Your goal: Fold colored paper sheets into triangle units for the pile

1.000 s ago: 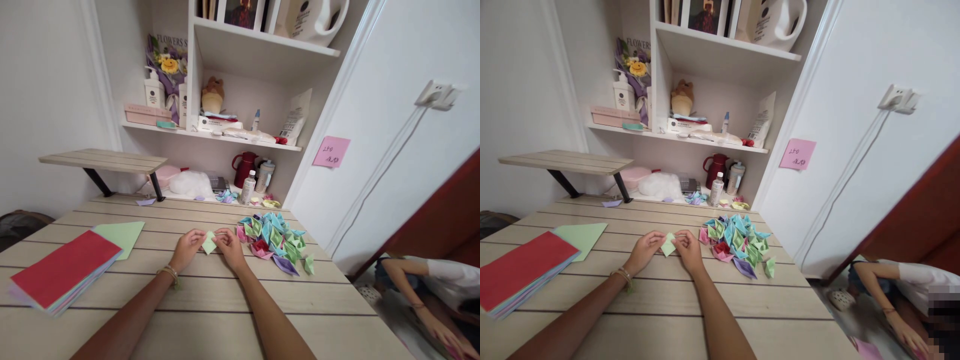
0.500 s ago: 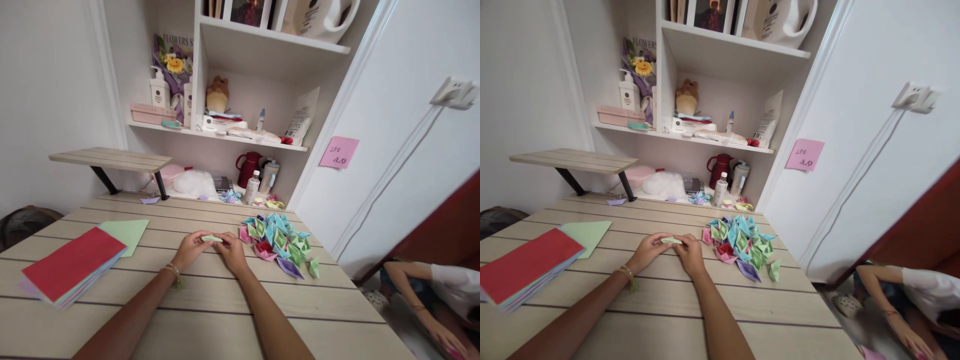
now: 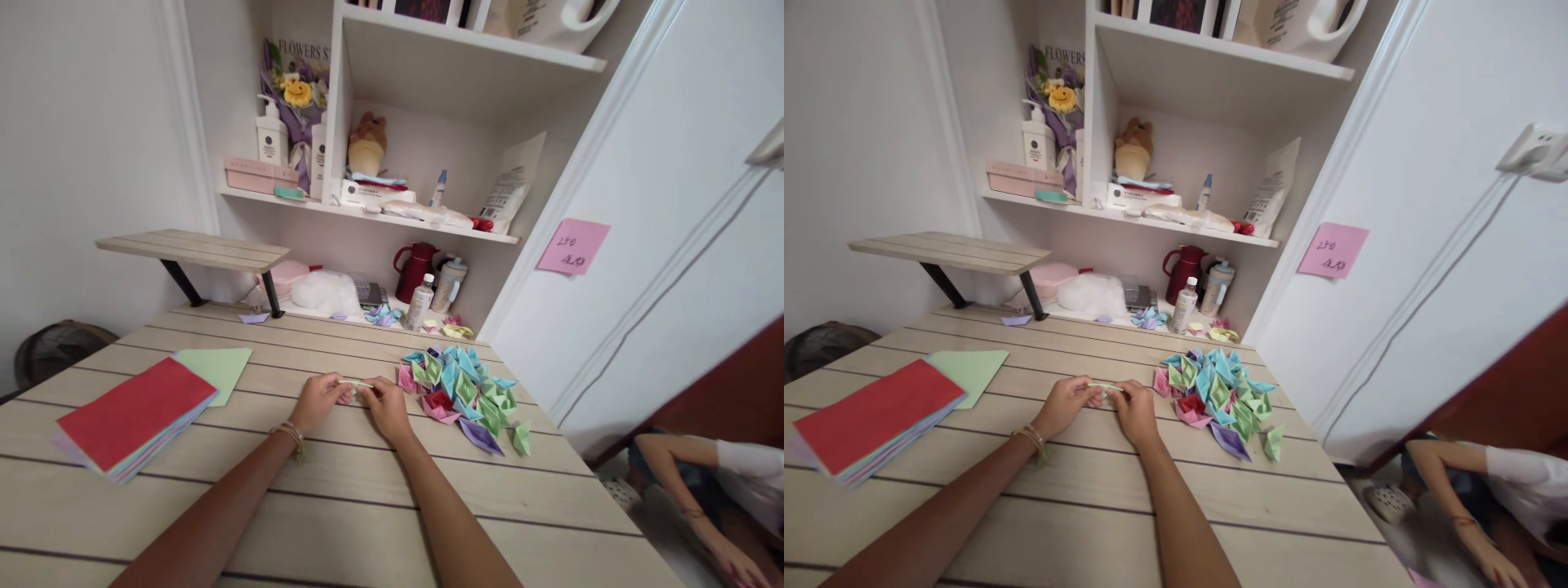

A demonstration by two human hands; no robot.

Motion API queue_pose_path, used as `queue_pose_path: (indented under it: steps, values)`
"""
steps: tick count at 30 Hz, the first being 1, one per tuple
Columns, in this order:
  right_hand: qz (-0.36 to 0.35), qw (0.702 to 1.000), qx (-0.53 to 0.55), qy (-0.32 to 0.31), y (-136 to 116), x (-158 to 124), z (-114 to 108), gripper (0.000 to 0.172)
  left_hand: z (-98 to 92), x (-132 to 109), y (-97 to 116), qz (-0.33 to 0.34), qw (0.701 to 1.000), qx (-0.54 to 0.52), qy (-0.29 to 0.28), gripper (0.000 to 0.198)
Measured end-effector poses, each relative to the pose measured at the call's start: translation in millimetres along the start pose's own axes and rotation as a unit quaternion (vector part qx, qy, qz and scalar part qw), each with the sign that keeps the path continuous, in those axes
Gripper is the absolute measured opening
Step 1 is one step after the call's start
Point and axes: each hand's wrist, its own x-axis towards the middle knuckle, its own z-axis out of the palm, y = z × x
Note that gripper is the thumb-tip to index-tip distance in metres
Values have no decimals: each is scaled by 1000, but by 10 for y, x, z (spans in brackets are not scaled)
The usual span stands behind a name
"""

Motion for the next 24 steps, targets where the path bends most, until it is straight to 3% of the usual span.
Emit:
queue_pose_path:
  steps: [11, 18, 24]
  values:
    - [19, 999, 42, -3, -34, -7, 5, 20, 5, -8, 14, 49, 997, 56, 11, 33]
    - [52, 995, 78, -44, 25, -17, 58, 27, 31, -4, 20, 77, 993, 79, 38, 30]
    - [40, 998, 31, -36, -4, -27, 43, 28, 56, -35, 59, 98, 986, 131, 16, 28]
